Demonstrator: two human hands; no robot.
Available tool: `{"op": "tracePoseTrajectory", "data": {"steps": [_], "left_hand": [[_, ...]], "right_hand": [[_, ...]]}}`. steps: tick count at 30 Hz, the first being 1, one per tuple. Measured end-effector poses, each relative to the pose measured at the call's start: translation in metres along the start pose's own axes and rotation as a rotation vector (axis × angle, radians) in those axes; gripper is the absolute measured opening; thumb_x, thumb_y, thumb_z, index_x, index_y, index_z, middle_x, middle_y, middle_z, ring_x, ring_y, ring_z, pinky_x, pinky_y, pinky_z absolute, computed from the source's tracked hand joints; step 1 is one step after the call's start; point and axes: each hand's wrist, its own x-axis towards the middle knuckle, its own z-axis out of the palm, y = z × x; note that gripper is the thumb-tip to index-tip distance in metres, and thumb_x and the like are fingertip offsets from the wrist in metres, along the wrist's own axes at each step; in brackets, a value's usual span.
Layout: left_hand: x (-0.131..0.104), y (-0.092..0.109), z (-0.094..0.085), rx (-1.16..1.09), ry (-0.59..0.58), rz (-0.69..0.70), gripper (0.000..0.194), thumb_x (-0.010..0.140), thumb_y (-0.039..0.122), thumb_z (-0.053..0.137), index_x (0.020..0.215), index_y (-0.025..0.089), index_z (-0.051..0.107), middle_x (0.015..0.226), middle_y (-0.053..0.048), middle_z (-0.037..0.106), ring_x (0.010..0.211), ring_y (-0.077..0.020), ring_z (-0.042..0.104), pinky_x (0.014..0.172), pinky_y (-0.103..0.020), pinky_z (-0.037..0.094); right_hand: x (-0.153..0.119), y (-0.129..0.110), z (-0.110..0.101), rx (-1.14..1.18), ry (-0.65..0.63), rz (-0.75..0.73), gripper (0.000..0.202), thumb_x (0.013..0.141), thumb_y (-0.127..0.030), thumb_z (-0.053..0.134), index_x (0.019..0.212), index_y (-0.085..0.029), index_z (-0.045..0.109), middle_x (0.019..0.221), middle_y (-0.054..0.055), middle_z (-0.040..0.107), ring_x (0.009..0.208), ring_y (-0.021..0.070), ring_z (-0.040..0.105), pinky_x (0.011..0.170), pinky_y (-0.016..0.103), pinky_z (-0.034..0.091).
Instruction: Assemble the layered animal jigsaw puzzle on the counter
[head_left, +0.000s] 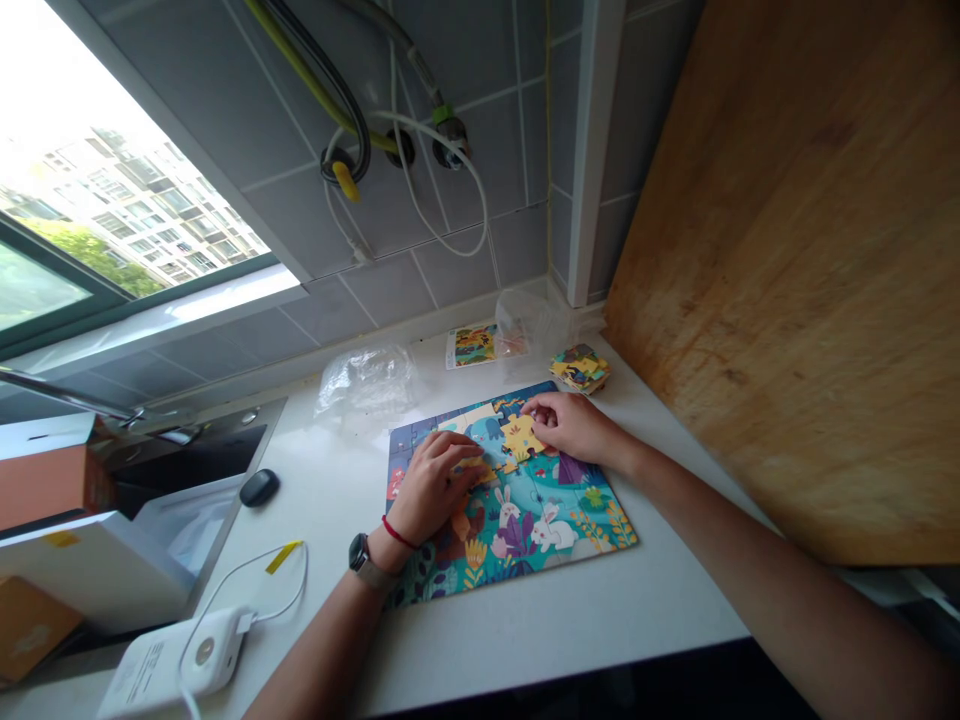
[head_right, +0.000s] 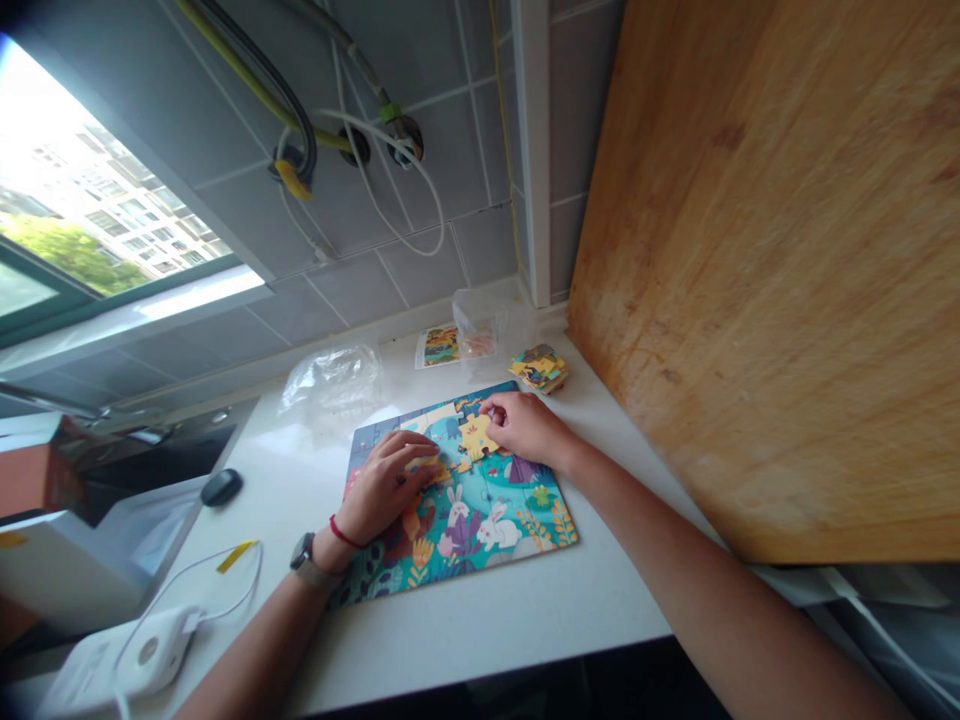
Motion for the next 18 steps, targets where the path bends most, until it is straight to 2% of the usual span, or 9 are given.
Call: {"op": "tracePoseTrajectory", "data": {"steps": [6,12,18], "left_hand": [[-0.002,0.000,0.001,0.031,-0.020,-0.010,0.015,0.105,0.033,0.066,0.113,0.024,0.076,0.117,-0.009,0.073,0.109,-0.0260,0.067,0.100,-0.046,0.056],[-0.003,0.000,0.003,0.060,-0.032,-0.044,0.016,0.104,0.031,0.066,0.116,0.026,0.075,0.131,-0.010,0.068,0.119,-0.0286,0.064,0.105,-0.051,0.054],[-0.002,0.001,0.001,0.046,-0.036,-0.014,0.015,0.104,0.031,0.066,0.115,0.025,0.074,0.129,-0.010,0.069,0.118,-0.0285,0.063,0.105,-0.051,0.054]], "right_hand": [[-0.001,-0.004,0.001,0.038,0.011,-0.008,0.027,0.075,-0.016,0.067,0.098,-0.017,0.080,0.069,-0.002,0.068,0.058,0.0132,0.057,0.058,0.025,0.044],[0.001,-0.008,-0.002,0.017,0.167,-0.063,0.028,0.076,-0.018,0.064,0.101,-0.019,0.078,0.072,-0.002,0.065,0.062,0.0149,0.057,0.063,0.027,0.047],[-0.004,-0.019,-0.005,-0.054,0.303,-0.169,0.020,0.091,-0.025,0.060,0.101,-0.021,0.077,0.073,0.001,0.065,0.065,0.0184,0.060,0.068,0.031,0.051]]}}
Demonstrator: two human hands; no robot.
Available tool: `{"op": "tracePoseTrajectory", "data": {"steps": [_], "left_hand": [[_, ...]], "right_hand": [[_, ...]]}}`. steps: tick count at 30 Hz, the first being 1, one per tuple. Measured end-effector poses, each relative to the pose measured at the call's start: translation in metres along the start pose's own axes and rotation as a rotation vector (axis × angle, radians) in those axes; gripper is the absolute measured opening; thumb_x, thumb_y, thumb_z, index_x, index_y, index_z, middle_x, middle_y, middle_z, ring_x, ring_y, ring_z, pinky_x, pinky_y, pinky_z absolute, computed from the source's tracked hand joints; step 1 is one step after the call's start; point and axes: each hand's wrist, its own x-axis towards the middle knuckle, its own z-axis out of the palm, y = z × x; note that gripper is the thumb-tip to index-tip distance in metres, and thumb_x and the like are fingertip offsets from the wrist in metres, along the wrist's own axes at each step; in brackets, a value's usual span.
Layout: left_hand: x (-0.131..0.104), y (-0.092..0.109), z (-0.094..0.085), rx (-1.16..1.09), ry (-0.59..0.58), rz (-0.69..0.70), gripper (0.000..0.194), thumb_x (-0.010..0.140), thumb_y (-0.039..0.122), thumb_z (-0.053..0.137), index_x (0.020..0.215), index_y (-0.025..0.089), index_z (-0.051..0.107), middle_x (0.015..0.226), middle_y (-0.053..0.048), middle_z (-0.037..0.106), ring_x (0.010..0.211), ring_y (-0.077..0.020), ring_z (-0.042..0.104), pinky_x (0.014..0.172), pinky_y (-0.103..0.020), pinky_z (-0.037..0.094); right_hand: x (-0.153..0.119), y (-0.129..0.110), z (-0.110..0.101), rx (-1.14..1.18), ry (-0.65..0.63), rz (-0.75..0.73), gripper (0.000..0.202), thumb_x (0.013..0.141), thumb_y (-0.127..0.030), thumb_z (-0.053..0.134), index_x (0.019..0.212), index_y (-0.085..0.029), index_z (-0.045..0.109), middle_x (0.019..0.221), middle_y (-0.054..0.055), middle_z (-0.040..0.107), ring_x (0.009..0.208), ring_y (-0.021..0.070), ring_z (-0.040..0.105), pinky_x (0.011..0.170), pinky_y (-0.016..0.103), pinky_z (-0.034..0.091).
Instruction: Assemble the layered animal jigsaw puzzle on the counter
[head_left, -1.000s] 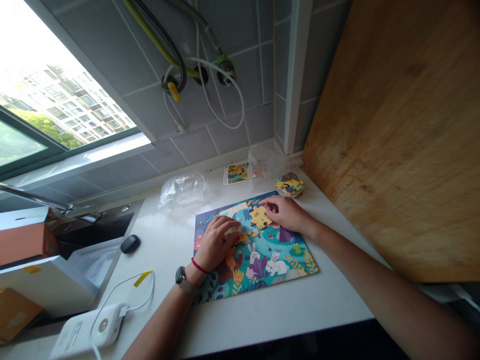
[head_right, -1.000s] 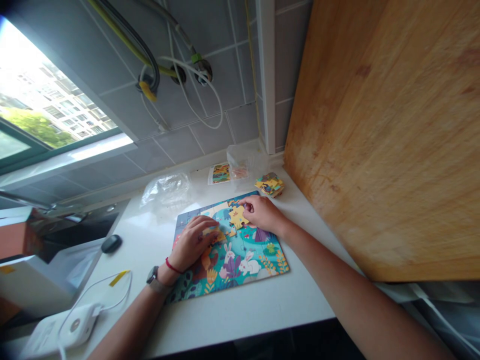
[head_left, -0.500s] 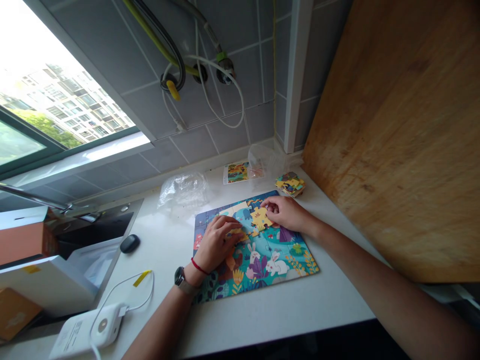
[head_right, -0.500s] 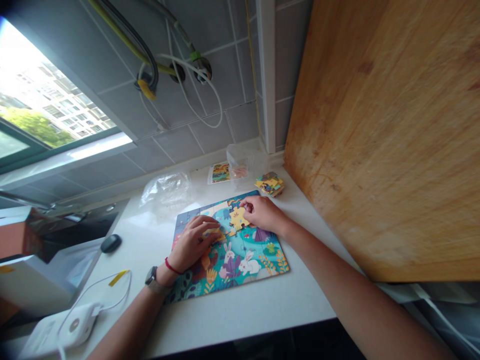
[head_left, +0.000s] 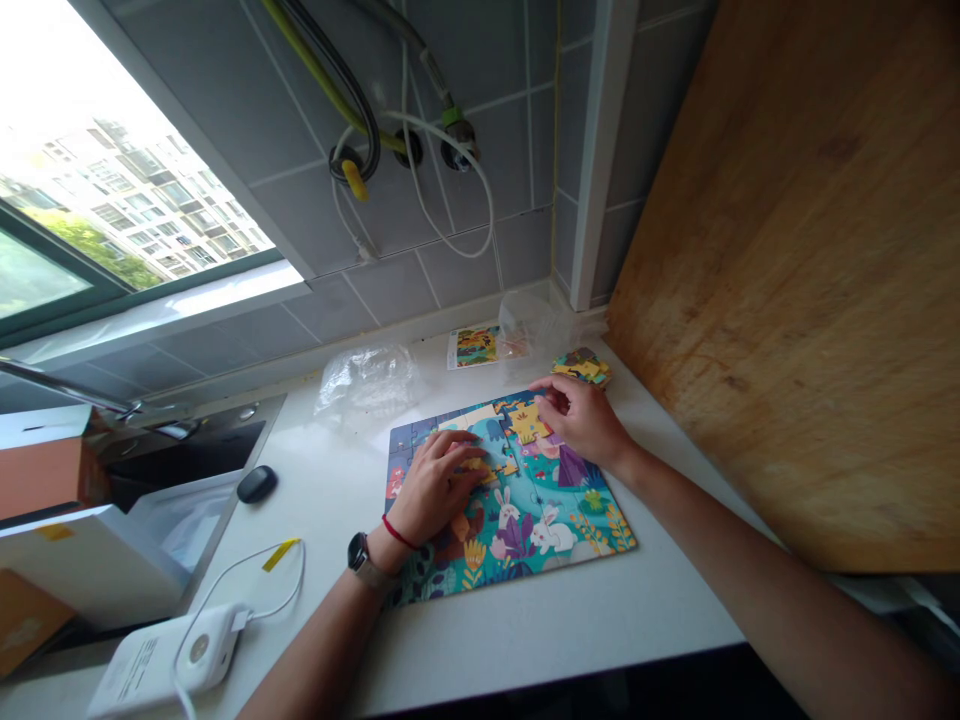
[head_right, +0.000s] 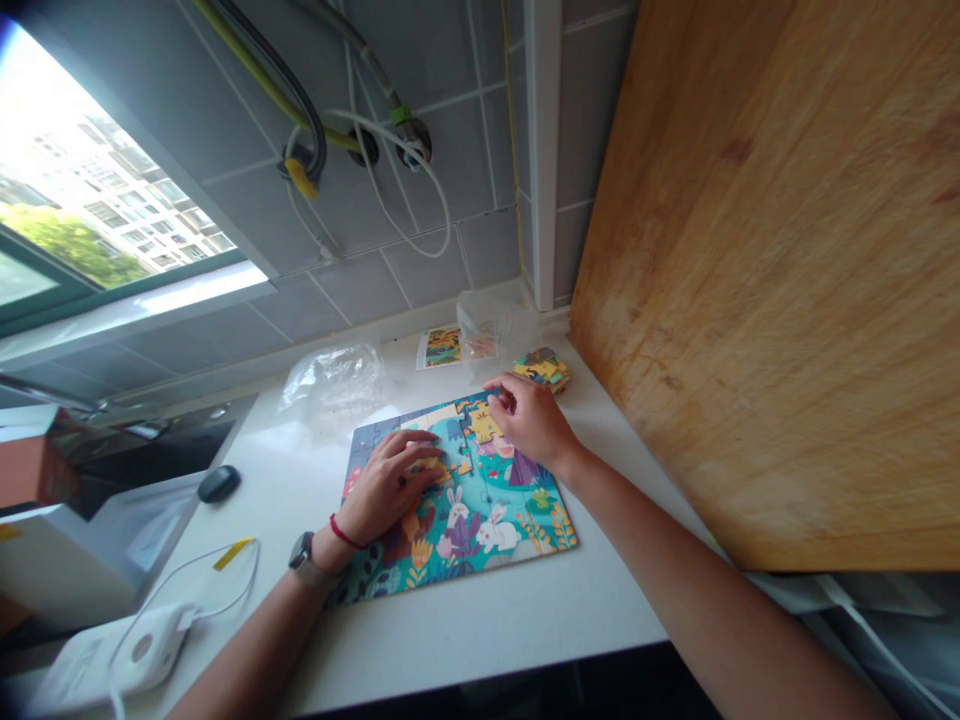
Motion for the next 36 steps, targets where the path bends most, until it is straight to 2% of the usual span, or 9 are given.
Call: {"op": "tracePoseTrajectory", "data": {"steps": [4,6,8,13,16,24,27,33,36], "left_hand": [[0.000,0.001,-0.001,0.006,-0.011,-0.002,0.015,0.104,0.031,0.066,0.115,0.025,0.075,0.130,-0.010,0.069,0.118,-0.0286,0.064,0.105,-0.051,0.054],[0.000,0.001,-0.001,0.008,-0.013,-0.005,0.015,0.105,0.032,0.065,0.115,0.026,0.075,0.131,-0.010,0.069,0.118,-0.0286,0.064,0.106,-0.052,0.054],[0.000,0.002,-0.001,0.006,-0.013,-0.004,0.016,0.105,0.032,0.065,0.115,0.026,0.075,0.131,-0.010,0.069,0.119,-0.0286,0.064,0.106,-0.052,0.054],[0.000,0.001,-0.001,-0.005,-0.016,-0.004,0.016,0.105,0.032,0.064,0.115,0.026,0.075,0.132,-0.010,0.069,0.121,-0.0288,0.063,0.107,-0.052,0.054],[0.000,0.000,0.000,-0.003,-0.010,-0.002,0.017,0.105,0.031,0.065,0.116,0.026,0.075,0.131,-0.010,0.069,0.120,-0.0285,0.063,0.107,-0.052,0.054],[0.001,-0.002,0.001,0.006,0.011,0.014,0.017,0.105,0.033,0.065,0.115,0.026,0.075,0.127,-0.010,0.071,0.116,-0.0278,0.066,0.105,-0.049,0.055],[0.001,-0.002,0.000,-0.038,0.034,0.020,0.020,0.108,0.030,0.056,0.119,0.025,0.072,0.125,-0.009,0.073,0.115,-0.0269,0.067,0.104,-0.048,0.055],[-0.003,-0.002,0.002,-0.221,0.162,-0.106,0.034,0.113,0.029,0.043,0.145,0.025,0.056,0.128,-0.010,0.073,0.116,-0.0231,0.070,0.103,-0.043,0.055],[-0.005,-0.007,0.003,-0.309,0.352,-0.169,0.038,0.114,0.034,0.045,0.151,0.026,0.050,0.136,-0.011,0.070,0.122,-0.0232,0.069,0.100,-0.041,0.055]], "right_hand": [[0.006,0.001,-0.015,-0.202,0.220,-0.103,0.020,0.095,-0.024,0.057,0.096,-0.020,0.076,0.089,0.009,0.070,0.087,0.0259,0.067,0.087,0.039,0.054],[0.012,0.008,-0.025,-0.318,0.361,-0.092,0.020,0.095,-0.024,0.058,0.101,-0.019,0.076,0.102,0.014,0.072,0.103,0.0304,0.066,0.099,0.044,0.051],[0.017,0.017,-0.032,-0.414,0.420,-0.037,0.025,0.093,-0.027,0.063,0.112,-0.017,0.075,0.115,0.018,0.071,0.114,0.0343,0.064,0.106,0.048,0.049],[0.015,0.027,-0.029,-0.605,0.253,0.111,0.053,0.085,-0.036,0.076,0.132,-0.015,0.070,0.127,0.020,0.070,0.118,0.0415,0.061,0.097,0.052,0.050],[0.011,0.027,-0.023,-0.666,0.191,0.100,0.049,0.085,-0.033,0.075,0.132,-0.018,0.070,0.123,0.017,0.071,0.116,0.0406,0.060,0.091,0.049,0.050],[0.013,0.035,-0.022,-0.580,0.212,0.098,0.045,0.083,-0.023,0.072,0.128,-0.020,0.072,0.113,0.012,0.072,0.105,0.0334,0.063,0.090,0.043,0.050],[0.013,0.035,-0.022,-0.560,0.203,0.069,0.042,0.085,-0.024,0.071,0.127,-0.019,0.073,0.113,0.013,0.071,0.107,0.0338,0.063,0.094,0.045,0.051],[0.012,0.035,-0.022,-0.538,0.212,0.056,0.039,0.084,-0.022,0.071,0.123,-0.021,0.075,0.116,0.013,0.069,0.110,0.0338,0.063,0.097,0.045,0.052],[0.011,0.034,-0.021,-0.544,0.222,0.065,0.033,0.083,-0.019,0.068,0.114,-0.022,0.077,0.112,0.012,0.069,0.108,0.0332,0.063,0.097,0.046,0.052]]}}
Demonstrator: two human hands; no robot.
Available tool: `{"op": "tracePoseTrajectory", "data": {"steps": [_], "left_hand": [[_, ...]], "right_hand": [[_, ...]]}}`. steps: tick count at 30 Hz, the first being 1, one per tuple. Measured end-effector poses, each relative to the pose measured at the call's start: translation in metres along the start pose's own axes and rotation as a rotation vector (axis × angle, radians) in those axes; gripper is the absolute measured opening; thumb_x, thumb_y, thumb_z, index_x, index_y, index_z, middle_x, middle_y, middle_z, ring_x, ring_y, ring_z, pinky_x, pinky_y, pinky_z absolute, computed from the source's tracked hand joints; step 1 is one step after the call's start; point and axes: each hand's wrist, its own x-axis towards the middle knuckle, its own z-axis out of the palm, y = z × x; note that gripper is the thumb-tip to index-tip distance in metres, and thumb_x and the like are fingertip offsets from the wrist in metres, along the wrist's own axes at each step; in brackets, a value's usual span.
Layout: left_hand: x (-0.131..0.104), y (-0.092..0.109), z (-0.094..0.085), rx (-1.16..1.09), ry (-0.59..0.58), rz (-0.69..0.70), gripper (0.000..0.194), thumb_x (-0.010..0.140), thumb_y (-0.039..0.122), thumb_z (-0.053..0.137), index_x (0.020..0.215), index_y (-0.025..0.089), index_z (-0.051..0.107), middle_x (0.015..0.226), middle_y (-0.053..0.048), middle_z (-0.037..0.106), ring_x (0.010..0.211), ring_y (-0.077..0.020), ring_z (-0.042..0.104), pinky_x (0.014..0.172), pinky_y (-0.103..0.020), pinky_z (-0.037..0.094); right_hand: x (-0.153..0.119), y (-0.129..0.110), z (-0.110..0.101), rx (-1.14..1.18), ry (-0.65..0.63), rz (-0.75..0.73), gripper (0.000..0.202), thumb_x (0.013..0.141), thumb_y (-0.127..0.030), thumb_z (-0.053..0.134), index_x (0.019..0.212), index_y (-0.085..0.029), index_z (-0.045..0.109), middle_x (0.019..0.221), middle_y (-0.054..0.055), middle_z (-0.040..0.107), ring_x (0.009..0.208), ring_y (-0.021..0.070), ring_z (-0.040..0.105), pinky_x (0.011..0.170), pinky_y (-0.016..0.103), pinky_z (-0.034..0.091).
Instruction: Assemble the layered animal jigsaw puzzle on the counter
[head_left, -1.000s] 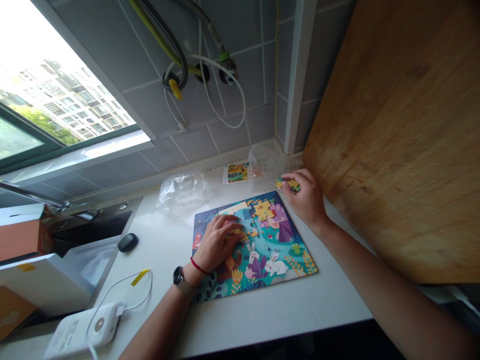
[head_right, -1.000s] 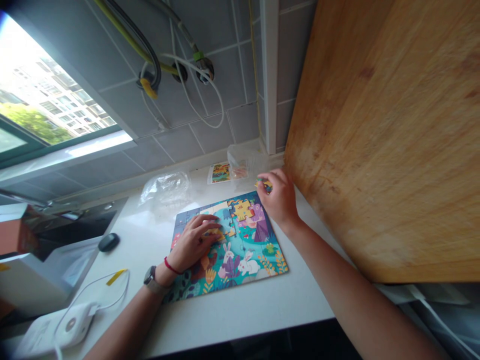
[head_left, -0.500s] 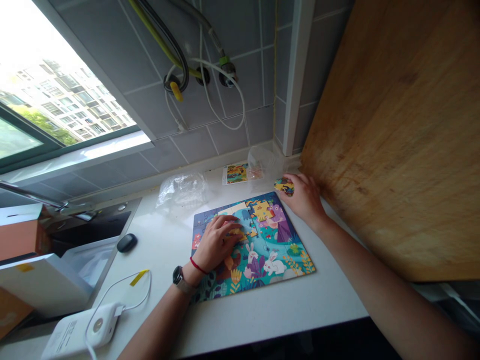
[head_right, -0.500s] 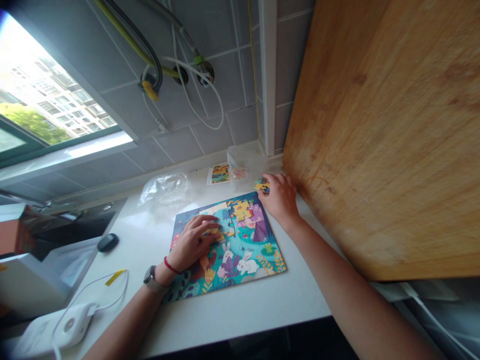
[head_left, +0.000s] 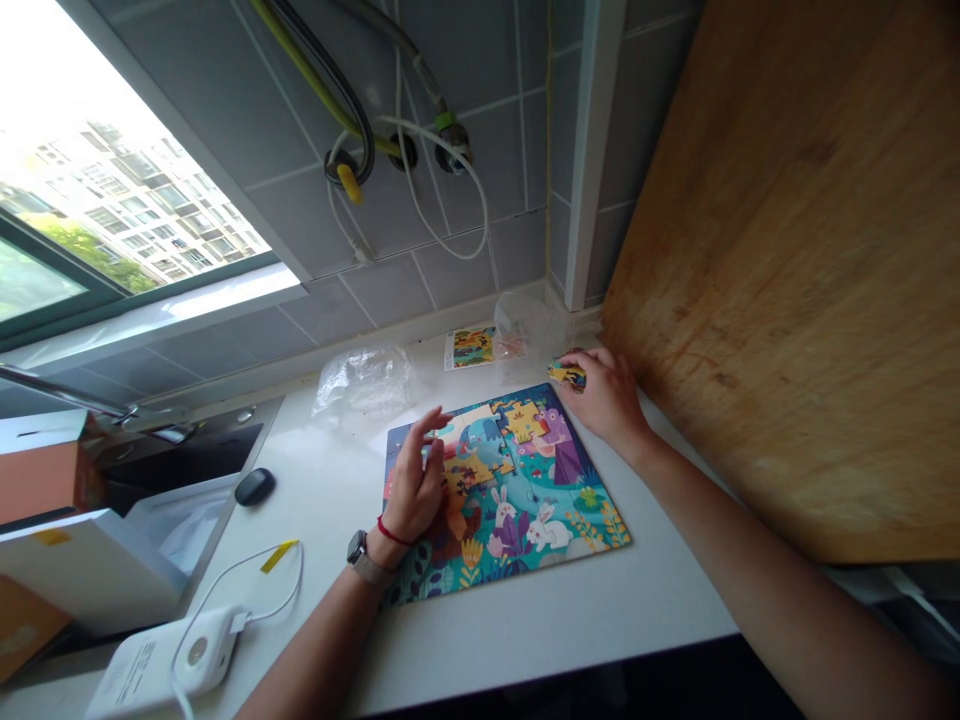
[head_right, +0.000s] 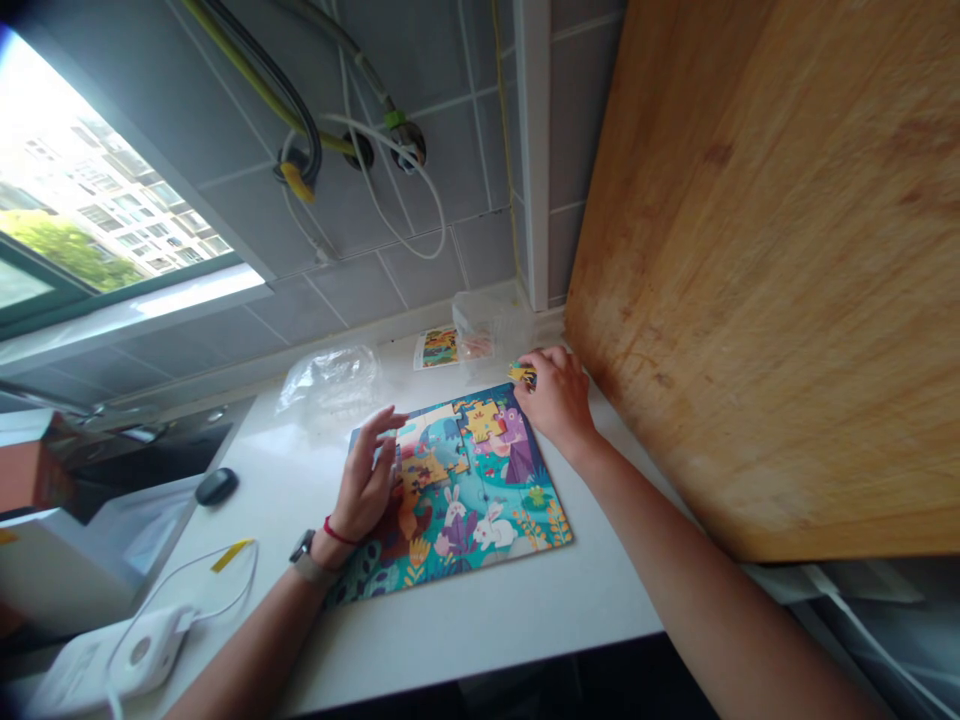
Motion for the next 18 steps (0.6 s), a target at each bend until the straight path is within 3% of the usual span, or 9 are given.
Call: {"op": "tracePoseTrajectory", "data": {"steps": [4,8,12,14,16,18], "left_hand": [[0.002,-0.008,-0.003,-0.079,0.225,-0.049,0.036,0.113,0.039,0.049,0.145,0.025,0.056,0.138,-0.012,0.069,0.125,-0.0245,0.067,0.098,-0.039,0.054],[0.005,-0.011,-0.004,-0.093,0.242,-0.073,0.037,0.111,0.042,0.054,0.142,0.024,0.059,0.137,-0.013,0.070,0.127,-0.0256,0.067,0.097,-0.038,0.055],[0.005,-0.005,-0.006,-0.050,0.198,-0.043,0.034,0.110,0.043,0.054,0.136,0.022,0.063,0.130,-0.012,0.073,0.120,-0.0250,0.071,0.095,-0.038,0.057],[0.005,-0.003,-0.007,-0.022,0.164,-0.025,0.032,0.110,0.042,0.054,0.133,0.022,0.064,0.125,-0.011,0.075,0.113,-0.0239,0.073,0.094,-0.038,0.058],[0.006,-0.001,-0.009,0.000,0.154,-0.019,0.032,0.110,0.041,0.054,0.133,0.021,0.064,0.123,-0.010,0.076,0.110,-0.0234,0.073,0.093,-0.038,0.058],[0.007,-0.002,-0.012,0.017,0.168,-0.028,0.032,0.110,0.041,0.053,0.133,0.021,0.063,0.124,-0.011,0.075,0.110,-0.0234,0.073,0.094,-0.038,0.058]], "right_hand": [[-0.001,-0.001,0.000,0.026,0.003,0.024,0.030,0.081,-0.016,0.067,0.108,-0.023,0.078,0.108,0.011,0.068,0.106,0.0329,0.063,0.096,0.047,0.053],[0.002,-0.004,-0.006,0.126,0.052,0.018,0.029,0.083,-0.019,0.069,0.111,-0.023,0.078,0.111,0.011,0.066,0.109,0.0334,0.064,0.101,0.050,0.053],[0.001,-0.016,-0.014,0.319,0.062,-0.109,0.027,0.087,-0.020,0.071,0.113,-0.024,0.077,0.117,0.011,0.064,0.115,0.0305,0.065,0.107,0.049,0.053],[-0.006,-0.027,-0.014,0.457,-0.141,-0.239,0.034,0.086,-0.020,0.075,0.119,-0.025,0.076,0.119,0.008,0.065,0.117,0.0277,0.065,0.108,0.045,0.054],[-0.017,-0.037,-0.011,0.562,-0.448,-0.390,0.048,0.082,-0.018,0.080,0.129,-0.029,0.074,0.124,0.006,0.066,0.121,0.0255,0.066,0.110,0.042,0.054],[-0.027,-0.044,-0.005,0.567,-0.647,-0.483,0.061,0.080,-0.013,0.080,0.137,-0.031,0.070,0.135,0.006,0.063,0.131,0.0261,0.062,0.116,0.044,0.050]]}}
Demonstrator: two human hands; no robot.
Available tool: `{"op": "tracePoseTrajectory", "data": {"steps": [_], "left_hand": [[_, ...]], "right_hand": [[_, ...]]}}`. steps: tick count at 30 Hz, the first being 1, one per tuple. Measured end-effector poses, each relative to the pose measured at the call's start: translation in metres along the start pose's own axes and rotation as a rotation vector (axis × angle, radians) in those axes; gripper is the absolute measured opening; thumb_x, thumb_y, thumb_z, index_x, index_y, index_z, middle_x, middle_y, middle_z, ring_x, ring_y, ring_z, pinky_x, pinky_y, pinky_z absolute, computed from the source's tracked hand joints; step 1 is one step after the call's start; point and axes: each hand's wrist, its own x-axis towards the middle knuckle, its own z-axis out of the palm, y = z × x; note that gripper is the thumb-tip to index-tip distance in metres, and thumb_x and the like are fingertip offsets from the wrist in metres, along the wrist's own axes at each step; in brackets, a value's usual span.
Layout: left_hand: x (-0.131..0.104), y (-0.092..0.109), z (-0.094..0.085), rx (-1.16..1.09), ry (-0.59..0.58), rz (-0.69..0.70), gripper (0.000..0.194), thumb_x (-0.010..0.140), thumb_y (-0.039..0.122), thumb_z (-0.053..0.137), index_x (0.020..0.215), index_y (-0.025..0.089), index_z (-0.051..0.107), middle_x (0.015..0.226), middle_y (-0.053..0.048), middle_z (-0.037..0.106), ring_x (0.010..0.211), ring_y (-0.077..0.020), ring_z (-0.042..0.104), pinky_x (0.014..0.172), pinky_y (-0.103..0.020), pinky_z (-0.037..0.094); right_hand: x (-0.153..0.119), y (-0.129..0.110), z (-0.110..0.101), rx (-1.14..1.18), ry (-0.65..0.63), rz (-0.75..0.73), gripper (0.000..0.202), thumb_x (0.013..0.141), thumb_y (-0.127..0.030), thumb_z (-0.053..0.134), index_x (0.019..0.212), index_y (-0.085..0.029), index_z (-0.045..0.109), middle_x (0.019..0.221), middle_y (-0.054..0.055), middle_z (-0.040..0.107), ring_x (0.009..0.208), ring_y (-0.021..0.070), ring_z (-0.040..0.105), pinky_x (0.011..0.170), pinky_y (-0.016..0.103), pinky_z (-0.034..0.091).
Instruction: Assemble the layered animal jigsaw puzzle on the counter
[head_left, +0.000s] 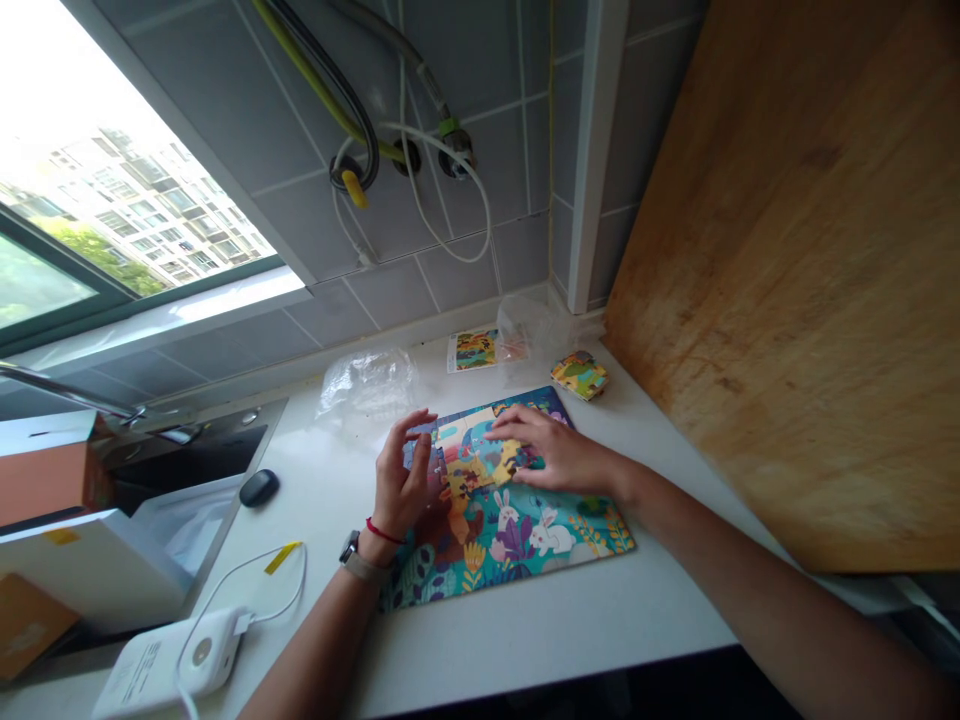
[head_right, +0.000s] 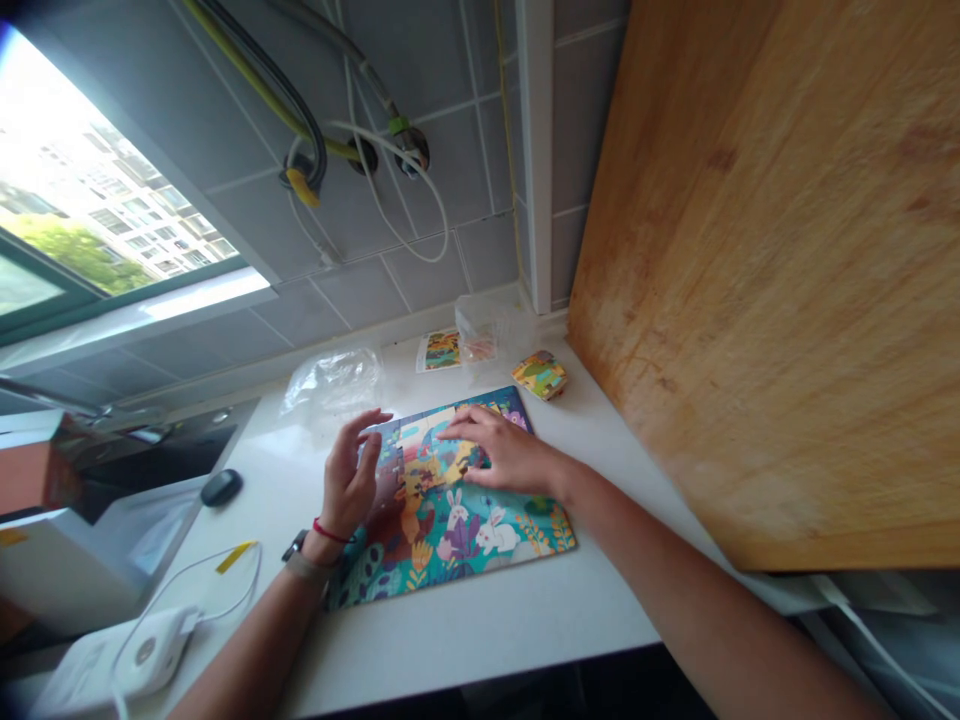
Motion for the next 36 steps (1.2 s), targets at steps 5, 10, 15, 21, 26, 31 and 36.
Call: {"op": "tracePoseTrajectory", "data": {"steps": [5,10,15,21,26,31,36], "left_hand": [[0.006,0.000,-0.004,0.090,-0.122,0.052,0.024,0.109,0.037,0.054,0.120,0.023,0.070,0.121,-0.010,0.075,0.113,-0.0252,0.071,0.097,-0.041,0.057],[0.005,0.001,0.000,0.175,-0.379,0.180,0.019,0.106,0.032,0.059,0.116,0.025,0.073,0.124,-0.010,0.073,0.119,-0.0273,0.067,0.104,-0.047,0.055],[0.001,-0.001,0.006,0.219,-0.476,0.208,0.023,0.104,0.032,0.064,0.124,0.027,0.073,0.136,-0.012,0.068,0.131,-0.0317,0.062,0.110,-0.054,0.053],[0.003,-0.005,0.002,0.215,-0.505,0.210,0.037,0.103,0.015,0.050,0.129,0.028,0.072,0.139,-0.011,0.068,0.134,-0.0302,0.062,0.113,-0.054,0.054],[0.003,-0.007,0.000,0.232,-0.527,0.195,0.045,0.100,0.007,0.045,0.131,0.027,0.070,0.141,-0.010,0.066,0.133,-0.0285,0.062,0.113,-0.052,0.054],[0.004,-0.006,0.000,0.251,-0.547,0.206,0.038,0.105,0.015,0.047,0.132,0.027,0.070,0.142,-0.011,0.065,0.133,-0.0289,0.061,0.114,-0.052,0.052],[0.007,-0.004,-0.006,0.247,-0.595,0.203,0.031,0.107,0.032,0.056,0.135,0.029,0.069,0.146,-0.012,0.063,0.137,-0.0318,0.060,0.116,-0.054,0.051]], "right_hand": [[-0.001,0.007,0.009,-0.110,0.047,0.128,0.057,0.089,-0.006,0.064,0.141,-0.028,0.068,0.137,0.010,0.064,0.130,0.0280,0.060,0.117,0.049,0.048],[0.001,0.003,0.005,-0.153,0.055,0.151,0.038,0.089,-0.029,0.081,0.126,-0.023,0.075,0.127,0.011,0.068,0.124,0.0308,0.061,0.111,0.049,0.051],[0.001,-0.012,0.013,-0.279,-0.081,0.158,0.061,0.076,-0.048,0.094,0.126,-0.020,0.074,0.141,0.016,0.063,0.138,0.0386,0.053,0.116,0.060,0.045],[0.000,-0.017,0.017,-0.266,-0.167,0.078,0.054,0.079,-0.047,0.092,0.124,-0.022,0.077,0.148,0.015,0.061,0.149,0.0380,0.045,0.124,0.057,0.038],[-0.001,-0.022,0.027,-0.252,-0.262,0.014,0.059,0.083,-0.050,0.088,0.134,-0.025,0.076,0.157,0.015,0.055,0.158,0.0394,0.034,0.130,0.059,0.029],[-0.001,-0.026,0.033,-0.267,-0.301,-0.010,0.063,0.086,-0.056,0.083,0.142,-0.030,0.072,0.162,0.015,0.052,0.159,0.0413,0.033,0.128,0.063,0.028],[-0.002,-0.028,0.033,-0.270,-0.306,-0.006,0.063,0.086,-0.056,0.083,0.142,-0.030,0.072,0.163,0.014,0.051,0.158,0.0405,0.034,0.129,0.061,0.027]]}}
